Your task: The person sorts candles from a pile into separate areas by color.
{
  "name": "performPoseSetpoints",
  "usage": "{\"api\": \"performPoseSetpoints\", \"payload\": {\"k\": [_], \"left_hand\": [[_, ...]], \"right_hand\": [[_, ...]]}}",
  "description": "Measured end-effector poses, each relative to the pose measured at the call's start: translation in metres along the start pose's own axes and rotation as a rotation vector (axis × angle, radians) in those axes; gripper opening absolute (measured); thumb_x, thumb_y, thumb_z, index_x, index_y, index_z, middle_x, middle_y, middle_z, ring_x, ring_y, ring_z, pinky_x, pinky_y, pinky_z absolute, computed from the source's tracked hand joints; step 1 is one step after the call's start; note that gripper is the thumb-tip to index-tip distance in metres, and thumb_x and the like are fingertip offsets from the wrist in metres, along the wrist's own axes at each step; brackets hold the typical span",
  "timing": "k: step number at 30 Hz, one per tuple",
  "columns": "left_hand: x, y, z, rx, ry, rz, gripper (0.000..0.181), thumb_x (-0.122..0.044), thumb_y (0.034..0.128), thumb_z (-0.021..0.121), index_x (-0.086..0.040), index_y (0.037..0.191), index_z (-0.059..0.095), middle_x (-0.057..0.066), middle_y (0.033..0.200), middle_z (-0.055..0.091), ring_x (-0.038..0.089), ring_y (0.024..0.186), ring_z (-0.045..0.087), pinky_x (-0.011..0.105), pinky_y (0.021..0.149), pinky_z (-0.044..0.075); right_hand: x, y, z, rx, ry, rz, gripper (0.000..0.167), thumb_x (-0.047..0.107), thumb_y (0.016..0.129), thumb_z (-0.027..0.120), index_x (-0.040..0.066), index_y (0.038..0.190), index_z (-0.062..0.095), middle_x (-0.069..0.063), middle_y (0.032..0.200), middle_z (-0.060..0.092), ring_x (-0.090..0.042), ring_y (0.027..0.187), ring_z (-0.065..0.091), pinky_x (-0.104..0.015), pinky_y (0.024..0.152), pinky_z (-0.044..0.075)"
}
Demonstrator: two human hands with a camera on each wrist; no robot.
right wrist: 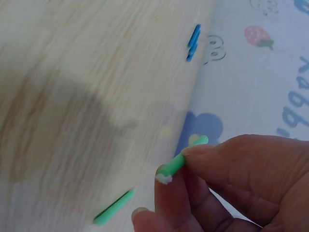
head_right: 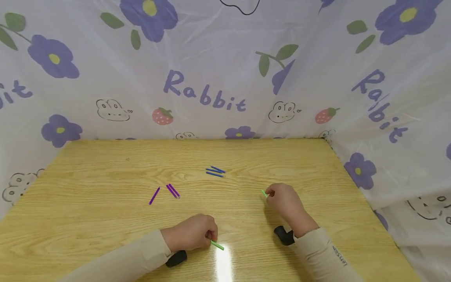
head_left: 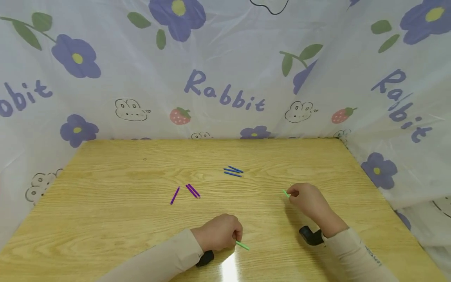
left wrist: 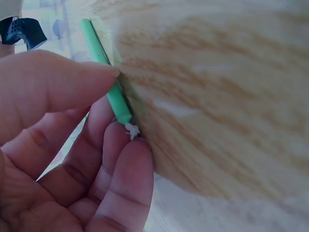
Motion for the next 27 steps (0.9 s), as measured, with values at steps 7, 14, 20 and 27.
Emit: {"api": "performPoseSetpoints", "payload": {"k": [7, 14, 20, 27], "left_hand": [[0.0, -0.002, 0.0, 0.01, -0.033, -0.02, 0.02, 0.011, 0.0712, 0.067, -0.009, 0.072, 0.068, -0.009, 0.066, 0.051, 0.001, 0.062, 0.041, 0.018, 0.059, 0.04], [0.0, -0.002, -0.001, 0.015, -0.061, -0.023, 0.02, 0.012, 0.0714, 0.067, -0.008, 0.072, 0.068, -0.009, 0.066, 0.051, 0.002, 0.062, 0.041, 0.018, 0.058, 0.04], [0.0, -0.002, -0.002, 0.009, -0.064, -0.012, 0.021, 0.013, 0.0712, 0.066, -0.008, 0.072, 0.068, -0.009, 0.065, 0.05, 0.002, 0.062, 0.04, 0.019, 0.058, 0.04], [0.0, -0.001, -0.001, 0.006, -0.049, 0.0, 0.021, 0.013, 0.0693, 0.066, -0.008, 0.071, 0.068, -0.01, 0.065, 0.049, 0.002, 0.062, 0.039, 0.018, 0.059, 0.039]], "right_hand": [[-0.018, 0.005, -0.003, -0.01, 0.002, 0.027, 0.024, 0.006, 0.093, 0.057, -0.005, 0.113, 0.065, -0.021, 0.108, 0.065, -0.038, 0.099, 0.061, -0.047, 0.078, 0.051], [-0.031, 0.009, -0.006, -0.008, 0.045, 0.072, 0.025, 0.005, 0.094, 0.056, -0.008, 0.114, 0.064, -0.025, 0.11, 0.063, -0.033, 0.091, 0.062, -0.045, 0.075, 0.052], [-0.033, 0.013, -0.003, 0.001, 0.031, 0.056, 0.022, 0.004, 0.091, 0.059, -0.007, 0.108, 0.067, -0.023, 0.105, 0.065, -0.034, 0.091, 0.063, -0.046, 0.076, 0.052], [-0.03, 0.016, 0.001, 0.017, 0.003, 0.052, 0.021, 0.005, 0.09, 0.061, -0.007, 0.106, 0.067, -0.022, 0.106, 0.066, -0.035, 0.094, 0.062, -0.046, 0.078, 0.052]]}}
Point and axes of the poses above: each hand's wrist, its own y-axis towards the middle knuckle, its own z-axis out of the palm, x = y × z, the point moved 3 cm from there along y, towards the middle knuckle
